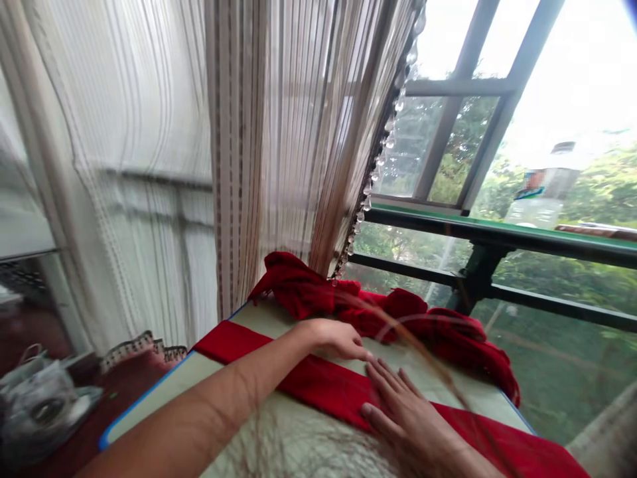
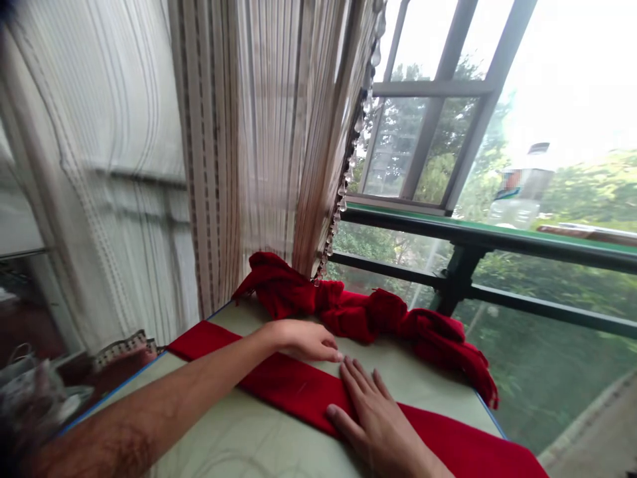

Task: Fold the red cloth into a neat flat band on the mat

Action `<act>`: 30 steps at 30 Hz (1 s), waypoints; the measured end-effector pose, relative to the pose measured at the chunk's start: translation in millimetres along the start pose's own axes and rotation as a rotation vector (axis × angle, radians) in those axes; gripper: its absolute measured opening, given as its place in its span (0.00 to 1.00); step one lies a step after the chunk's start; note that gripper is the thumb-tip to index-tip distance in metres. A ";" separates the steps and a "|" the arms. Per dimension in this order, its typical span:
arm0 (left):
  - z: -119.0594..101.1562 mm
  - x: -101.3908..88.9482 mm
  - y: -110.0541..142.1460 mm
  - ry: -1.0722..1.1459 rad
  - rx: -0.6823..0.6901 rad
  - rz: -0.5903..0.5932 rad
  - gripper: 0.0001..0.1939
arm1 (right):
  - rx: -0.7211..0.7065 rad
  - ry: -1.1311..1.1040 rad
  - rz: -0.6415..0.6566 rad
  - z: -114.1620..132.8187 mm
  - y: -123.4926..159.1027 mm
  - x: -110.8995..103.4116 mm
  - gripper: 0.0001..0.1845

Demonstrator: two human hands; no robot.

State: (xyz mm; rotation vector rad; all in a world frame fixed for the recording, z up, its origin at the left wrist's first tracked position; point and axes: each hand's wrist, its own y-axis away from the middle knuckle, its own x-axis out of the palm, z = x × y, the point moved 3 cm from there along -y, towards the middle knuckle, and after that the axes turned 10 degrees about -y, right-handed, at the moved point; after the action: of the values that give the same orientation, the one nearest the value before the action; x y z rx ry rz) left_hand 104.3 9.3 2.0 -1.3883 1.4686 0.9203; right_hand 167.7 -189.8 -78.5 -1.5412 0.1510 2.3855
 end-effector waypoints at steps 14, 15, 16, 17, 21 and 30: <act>-42.5 32.5 62.8 -0.078 0.082 0.111 0.43 | -0.054 -0.186 -0.037 -2.6 -5.8 -10.2 0.47; -41.0 34.4 67.5 -0.110 0.065 0.146 0.45 | -0.038 -0.182 -0.023 -2.3 -6.0 -10.7 0.48; -40.3 34.5 70.1 -0.157 0.057 0.170 0.44 | -0.019 -0.173 -0.014 -2.0 -6.1 -11.2 0.50; -40.6 33.2 70.8 -0.207 0.061 0.178 0.43 | -0.002 -0.167 -0.014 -1.6 -6.0 -12.0 0.51; -40.8 27.0 66.4 -0.349 0.084 0.109 0.42 | 0.040 -0.146 -0.050 0.0 -3.2 -18.2 0.46; 12.8 69.9 67.0 -0.349 0.078 0.050 0.49 | 0.024 -0.117 -0.044 12.8 0.1 -38.5 0.37</act>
State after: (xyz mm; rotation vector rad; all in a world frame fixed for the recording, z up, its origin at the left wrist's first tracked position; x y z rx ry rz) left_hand 40.7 4.4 -72.0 -1.0748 1.2624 1.0655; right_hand 171.1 -194.0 -38.3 -1.3756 0.1186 2.4226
